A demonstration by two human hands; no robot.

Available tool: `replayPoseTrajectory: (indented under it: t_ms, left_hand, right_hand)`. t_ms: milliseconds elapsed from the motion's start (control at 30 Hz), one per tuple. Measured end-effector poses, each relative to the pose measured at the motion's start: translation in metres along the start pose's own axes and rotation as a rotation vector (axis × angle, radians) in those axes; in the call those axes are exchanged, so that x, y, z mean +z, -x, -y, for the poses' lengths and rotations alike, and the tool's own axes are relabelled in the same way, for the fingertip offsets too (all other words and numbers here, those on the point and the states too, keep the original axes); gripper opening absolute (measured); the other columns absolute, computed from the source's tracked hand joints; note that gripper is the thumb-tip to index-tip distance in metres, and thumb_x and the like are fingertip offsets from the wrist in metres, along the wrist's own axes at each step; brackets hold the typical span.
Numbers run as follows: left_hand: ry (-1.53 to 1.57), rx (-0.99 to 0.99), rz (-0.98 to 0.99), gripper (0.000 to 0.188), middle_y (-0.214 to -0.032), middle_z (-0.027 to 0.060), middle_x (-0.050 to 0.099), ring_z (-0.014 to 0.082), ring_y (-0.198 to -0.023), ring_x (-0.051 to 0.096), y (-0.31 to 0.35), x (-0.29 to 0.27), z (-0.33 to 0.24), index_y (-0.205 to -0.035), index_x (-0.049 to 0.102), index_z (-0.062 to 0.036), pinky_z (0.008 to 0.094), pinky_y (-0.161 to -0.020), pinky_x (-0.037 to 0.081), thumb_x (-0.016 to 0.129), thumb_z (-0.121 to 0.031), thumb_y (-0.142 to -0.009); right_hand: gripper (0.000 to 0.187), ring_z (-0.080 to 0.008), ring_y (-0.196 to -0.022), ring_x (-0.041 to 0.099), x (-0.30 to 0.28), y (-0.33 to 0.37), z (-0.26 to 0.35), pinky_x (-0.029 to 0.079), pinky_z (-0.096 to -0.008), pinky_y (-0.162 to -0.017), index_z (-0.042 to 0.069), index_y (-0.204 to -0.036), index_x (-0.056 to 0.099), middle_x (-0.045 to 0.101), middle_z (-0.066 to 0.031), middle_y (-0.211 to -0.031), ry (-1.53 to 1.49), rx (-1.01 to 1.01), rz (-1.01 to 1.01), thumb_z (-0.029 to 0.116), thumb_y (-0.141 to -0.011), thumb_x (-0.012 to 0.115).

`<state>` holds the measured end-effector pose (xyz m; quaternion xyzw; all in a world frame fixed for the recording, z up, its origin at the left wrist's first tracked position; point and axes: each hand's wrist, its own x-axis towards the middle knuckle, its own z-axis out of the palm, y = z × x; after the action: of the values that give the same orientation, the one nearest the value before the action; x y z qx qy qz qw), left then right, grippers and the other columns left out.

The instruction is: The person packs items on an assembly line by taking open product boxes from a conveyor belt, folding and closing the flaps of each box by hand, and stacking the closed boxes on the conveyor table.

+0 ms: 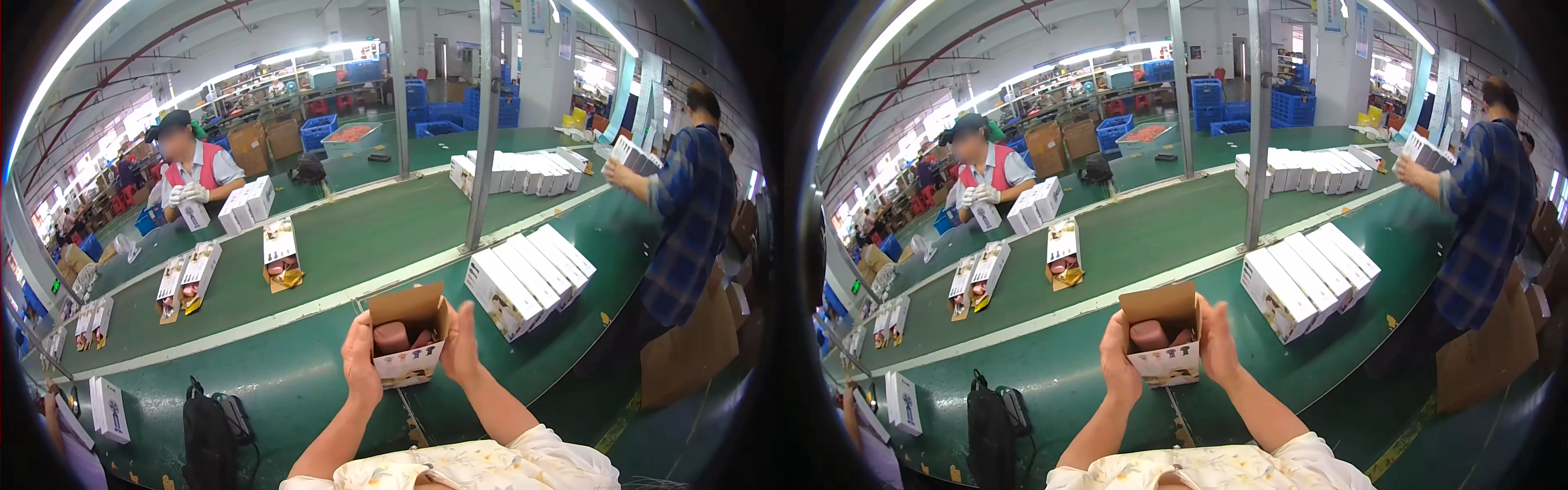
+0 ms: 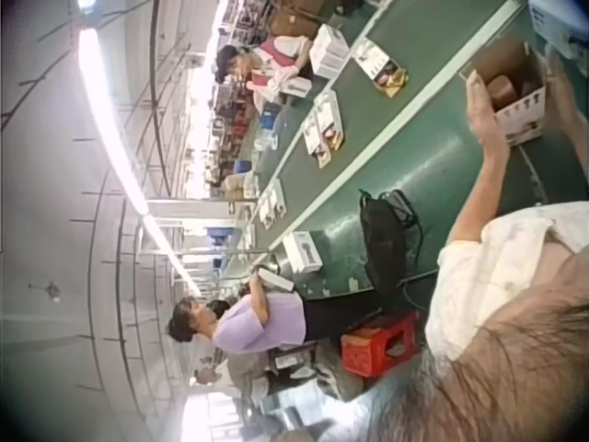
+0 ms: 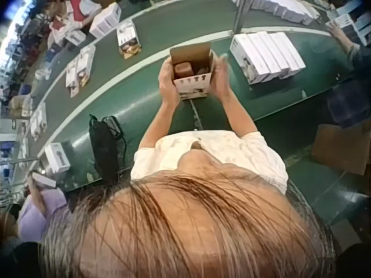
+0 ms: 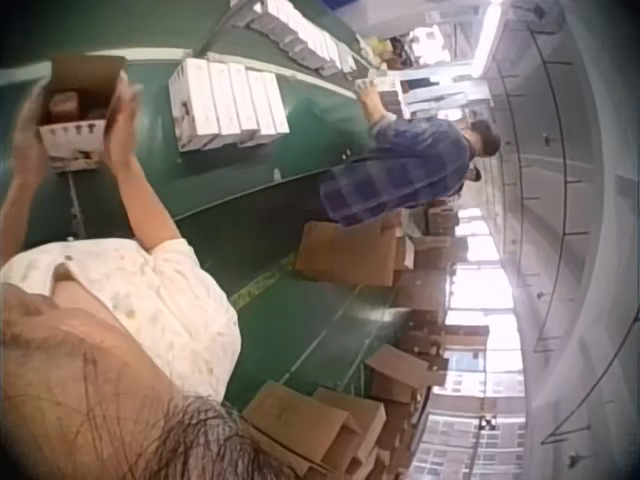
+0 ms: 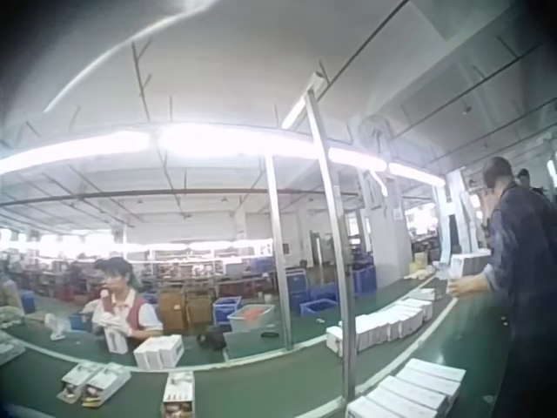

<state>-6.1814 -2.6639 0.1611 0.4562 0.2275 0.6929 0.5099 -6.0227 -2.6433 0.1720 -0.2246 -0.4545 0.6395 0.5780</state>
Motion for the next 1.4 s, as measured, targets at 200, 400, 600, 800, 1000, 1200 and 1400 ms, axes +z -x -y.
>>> replayPoseTrajectory:
  t_ms: [200, 400, 600, 800, 1000, 1200, 1400]
  left_hand:
    - [-0.062, 0.056, -0.113, 0.024, -0.092, 0.0032, 0.068, 0.0106, -0.081, 0.063, 0.007, -0.016, -0.028, -0.116, 0.065, -0.003, 0.0257, -0.076, 0.05, 0.061, -0.008, -0.093]
    - [-0.075, 0.118, -0.136, 0.014, -0.104, 0.0085, 0.068, 0.0153, -0.098, 0.063, 0.015, -0.045, -0.036, -0.101, 0.068, -0.0018, 0.0285, -0.09, 0.049, 0.06, 0.0, -0.089]
    - [-0.129, 0.066, -0.098, 0.012, -0.104, 0.0118, 0.069, 0.0192, -0.1, 0.064, 0.014, -0.091, -0.056, -0.092, 0.069, 0.0009, 0.0317, -0.094, 0.048, 0.06, 0.005, -0.085]
    - [-0.143, 0.035, 0.066, 0.021, -0.113, 0.0144, 0.067, 0.0202, -0.108, 0.062, 0.014, -0.106, -0.071, -0.095, 0.069, 0.0013, 0.0316, -0.097, 0.047, 0.056, 0.007, -0.081]
    - [-0.059, 0.134, 0.101, 0.033, -0.129, 0.0175, 0.059, 0.0232, -0.122, 0.053, 0.038, -0.131, -0.082, -0.117, 0.063, -0.0005, 0.0371, -0.107, 0.038, 0.05, -0.015, -0.091]
    - [-0.385, 0.388, 0.24, 0.065, -0.138, 0.018, 0.044, 0.0287, -0.128, 0.044, 0.049, -0.153, -0.091, -0.142, 0.044, -0.0028, 0.0399, -0.109, 0.034, 0.07, -0.026, -0.087]
    - [-0.465, 0.483, 0.166, 0.052, -0.139, 0.0221, 0.046, 0.0314, -0.125, 0.047, 0.055, -0.176, -0.099, -0.13, 0.057, -0.0131, 0.041, -0.101, 0.042, 0.082, -0.016, -0.085]
  right_hand:
    - [0.041, -0.0151, -0.116, 0.062, 0.016, 0.0, -0.022, 0.049, -0.0321, -0.101, 0.007, -0.142, 0.058, 0.066, -0.0045, -0.128, 0.143, -0.001, 0.075, 0.006, -0.101, 0.056]
    - [0.029, -0.0256, -0.117, 0.066, 0.052, 0.007, 0.035, 0.051, -0.0363, -0.1, 0.007, -0.112, 0.077, 0.071, -0.0155, -0.123, 0.707, -0.35, 0.42, -0.002, -0.086, 0.069]
    - [0.037, -0.0325, -0.117, 0.066, 0.089, 0.005, 0.027, 0.053, -0.0416, -0.098, 0.007, -0.118, 0.076, 0.07, -0.0165, -0.125, 0.988, -0.369, 0.496, 0.018, -0.083, 0.082]
    - [0.036, -0.0302, -0.108, 0.072, 0.107, 0.004, 0.021, 0.057, -0.0402, -0.097, 0.008, -0.114, 0.077, 0.075, -0.0125, -0.115, 1.156, -0.561, 0.444, 0.004, -0.079, 0.082]
    - [0.03, -0.0314, -0.108, 0.07, 0.14, 0.012, 0.004, 0.056, -0.0407, -0.097, 0.012, -0.11, 0.077, 0.074, -0.0131, -0.115, 1.191, -0.489, 0.393, 0.009, -0.081, 0.082]
    - [0.027, -0.0317, -0.109, 0.07, 0.168, 0.015, -0.005, 0.054, -0.0424, -0.099, 0.012, -0.111, 0.078, 0.074, -0.0117, -0.115, 1.221, -0.453, 0.461, 0.011, -0.085, 0.079]
    - [0.035, -0.0383, -0.141, 0.046, 0.184, 0.027, -0.041, 0.038, -0.048, -0.116, 0.015, -0.128, 0.072, 0.063, -0.0143, -0.139, 1.147, -0.426, 0.486, 0.026, -0.094, 0.071]
